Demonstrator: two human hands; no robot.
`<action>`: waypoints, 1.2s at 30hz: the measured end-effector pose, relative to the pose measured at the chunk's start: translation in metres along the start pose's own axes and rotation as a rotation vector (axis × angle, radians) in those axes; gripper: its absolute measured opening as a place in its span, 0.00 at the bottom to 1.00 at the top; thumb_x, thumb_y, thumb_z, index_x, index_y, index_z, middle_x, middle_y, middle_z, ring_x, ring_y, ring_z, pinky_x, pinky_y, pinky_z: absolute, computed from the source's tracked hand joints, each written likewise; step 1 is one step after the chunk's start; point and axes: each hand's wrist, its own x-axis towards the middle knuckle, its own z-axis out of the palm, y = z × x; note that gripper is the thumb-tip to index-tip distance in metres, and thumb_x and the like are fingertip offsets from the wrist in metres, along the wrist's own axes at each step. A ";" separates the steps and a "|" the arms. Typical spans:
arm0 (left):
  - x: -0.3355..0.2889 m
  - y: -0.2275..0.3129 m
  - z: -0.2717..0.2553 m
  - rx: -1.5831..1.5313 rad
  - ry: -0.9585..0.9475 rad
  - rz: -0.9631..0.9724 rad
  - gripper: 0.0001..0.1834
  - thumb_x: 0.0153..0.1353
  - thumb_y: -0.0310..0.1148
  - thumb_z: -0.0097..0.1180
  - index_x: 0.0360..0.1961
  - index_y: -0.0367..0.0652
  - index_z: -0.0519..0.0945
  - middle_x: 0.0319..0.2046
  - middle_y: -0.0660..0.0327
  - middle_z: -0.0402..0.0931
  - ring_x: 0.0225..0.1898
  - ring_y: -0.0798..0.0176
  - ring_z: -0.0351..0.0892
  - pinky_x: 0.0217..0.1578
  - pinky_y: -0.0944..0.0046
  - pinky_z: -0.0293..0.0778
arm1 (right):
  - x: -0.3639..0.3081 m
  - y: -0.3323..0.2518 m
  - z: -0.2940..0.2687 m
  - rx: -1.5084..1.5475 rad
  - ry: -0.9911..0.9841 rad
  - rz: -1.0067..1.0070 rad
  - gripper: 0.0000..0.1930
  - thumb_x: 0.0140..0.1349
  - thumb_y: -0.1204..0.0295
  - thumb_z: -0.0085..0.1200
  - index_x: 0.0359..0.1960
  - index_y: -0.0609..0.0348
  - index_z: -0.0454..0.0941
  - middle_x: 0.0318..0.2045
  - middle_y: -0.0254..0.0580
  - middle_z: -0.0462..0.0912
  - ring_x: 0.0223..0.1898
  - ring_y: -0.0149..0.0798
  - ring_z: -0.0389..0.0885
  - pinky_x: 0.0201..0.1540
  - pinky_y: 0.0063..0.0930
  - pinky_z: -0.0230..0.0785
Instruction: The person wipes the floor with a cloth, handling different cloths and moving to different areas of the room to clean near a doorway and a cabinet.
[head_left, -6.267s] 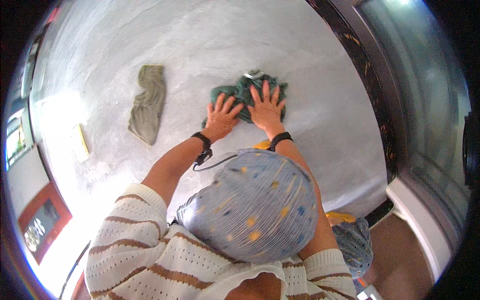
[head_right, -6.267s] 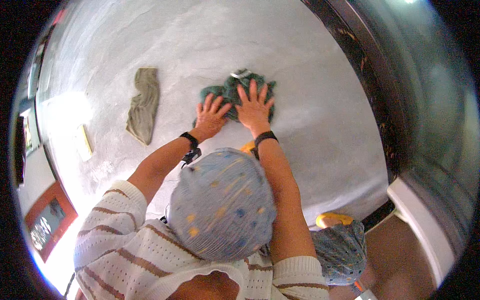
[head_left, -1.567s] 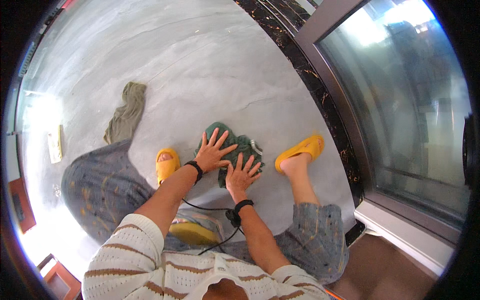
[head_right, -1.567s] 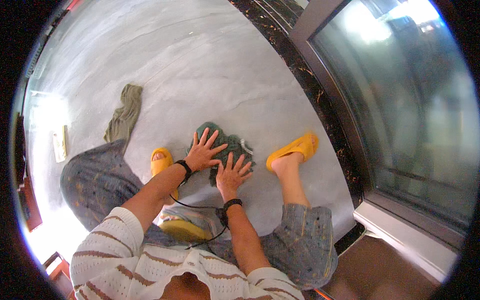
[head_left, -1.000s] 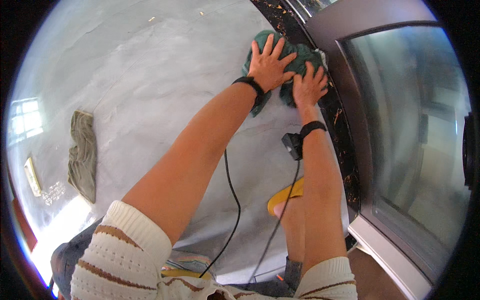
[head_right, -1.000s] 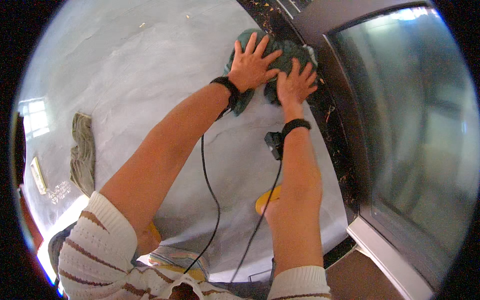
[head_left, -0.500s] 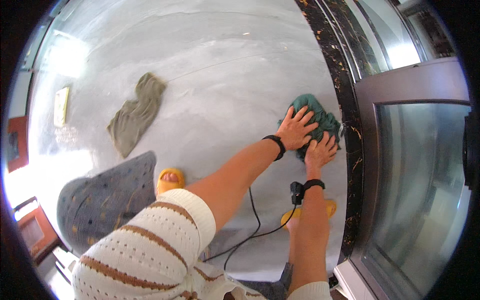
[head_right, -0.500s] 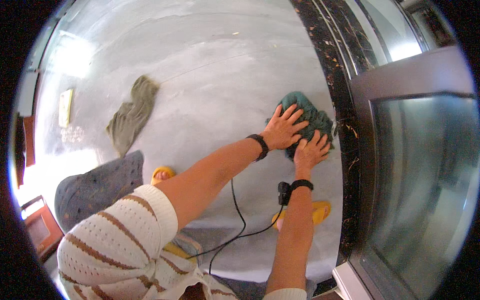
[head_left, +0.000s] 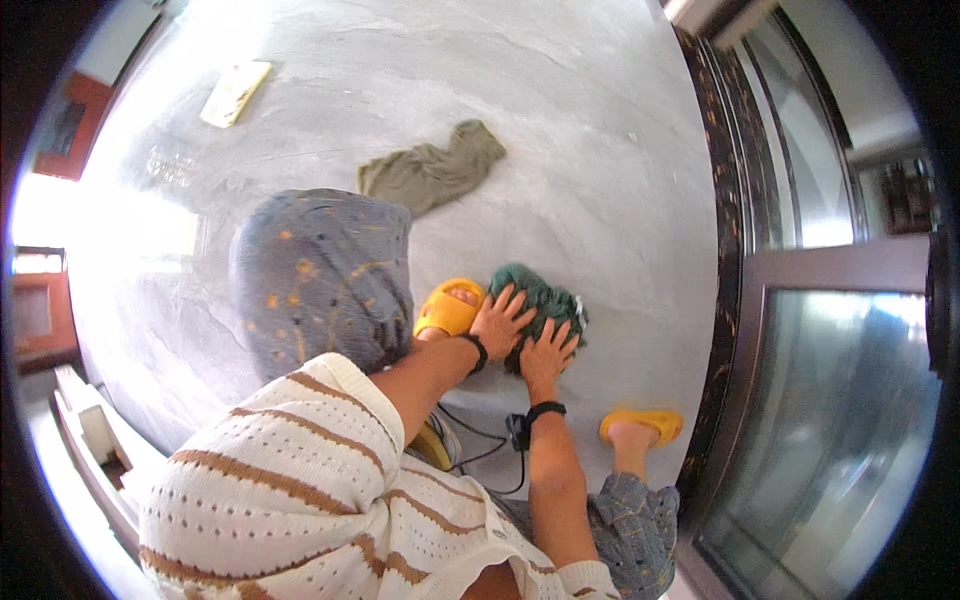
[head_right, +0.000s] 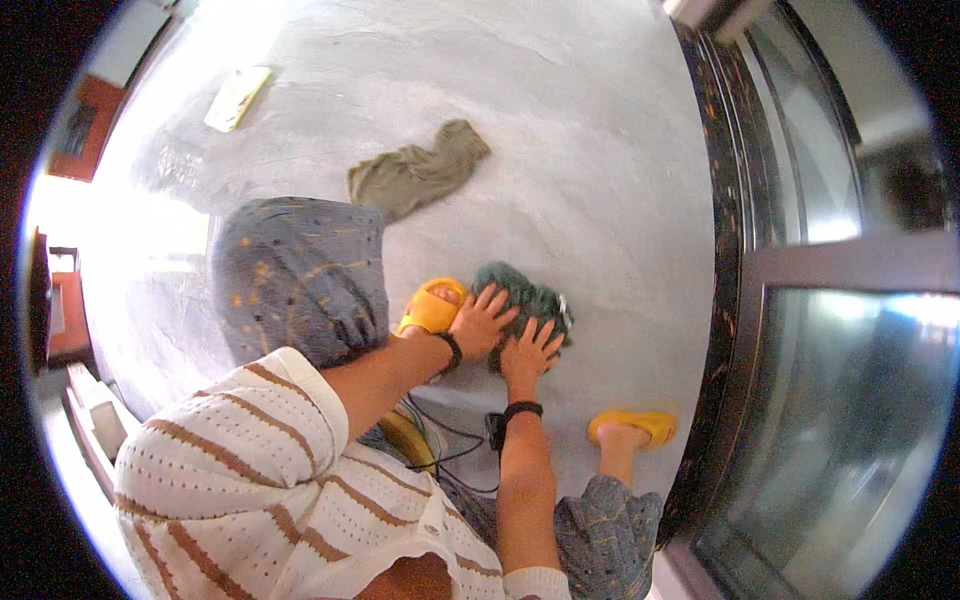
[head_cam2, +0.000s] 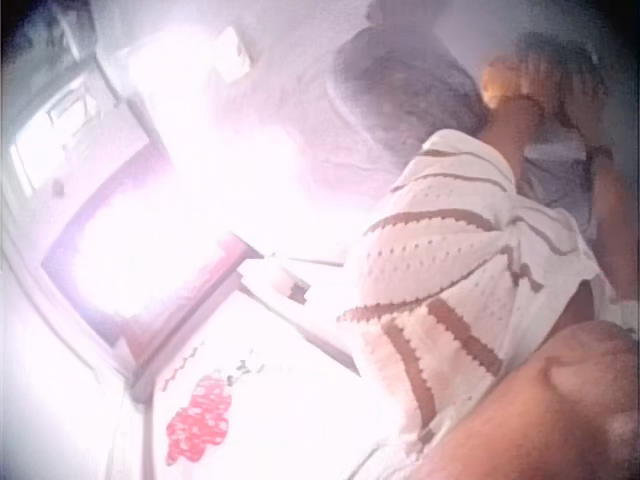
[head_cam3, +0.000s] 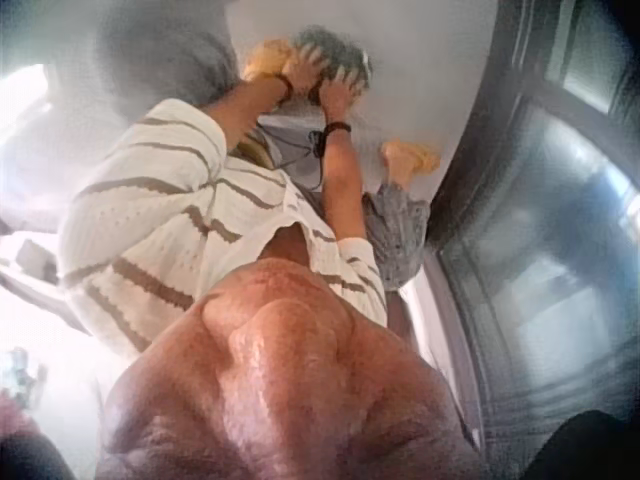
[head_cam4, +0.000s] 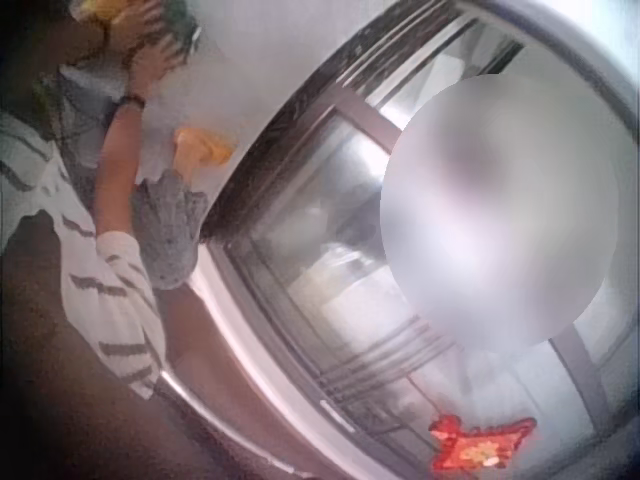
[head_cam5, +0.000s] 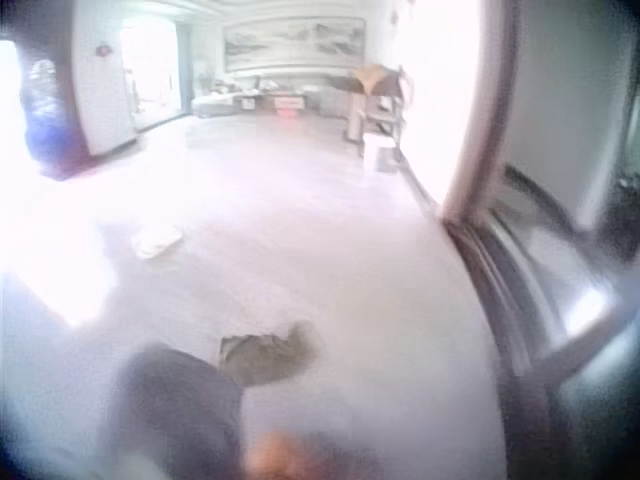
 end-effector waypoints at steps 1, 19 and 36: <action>-0.008 -0.002 -0.008 0.003 -0.098 -0.038 0.35 0.65 0.51 0.48 0.72 0.57 0.58 0.73 0.53 0.48 0.74 0.44 0.39 0.67 0.36 0.47 | -0.004 -0.008 -0.001 -0.007 -0.052 -0.042 0.32 0.64 0.60 0.54 0.68 0.46 0.56 0.73 0.51 0.46 0.71 0.68 0.40 0.65 0.69 0.45; 0.001 -0.020 -0.085 -0.062 -0.566 0.145 0.30 0.63 0.43 0.56 0.66 0.54 0.66 0.64 0.52 0.62 0.65 0.47 0.60 0.58 0.45 0.65 | 0.039 -0.013 -0.025 0.224 -0.396 0.151 0.41 0.57 0.70 0.56 0.72 0.51 0.48 0.74 0.58 0.38 0.72 0.70 0.39 0.71 0.58 0.42; -0.013 -0.056 -0.056 -0.114 0.142 0.014 0.24 0.44 0.38 0.64 0.46 0.48 0.79 0.50 0.49 0.71 0.52 0.44 0.70 0.47 0.44 0.73 | 0.129 -0.020 0.038 0.538 -0.126 -0.404 0.31 0.56 0.68 0.55 0.63 0.62 0.68 0.58 0.63 0.70 0.60 0.62 0.67 0.63 0.48 0.63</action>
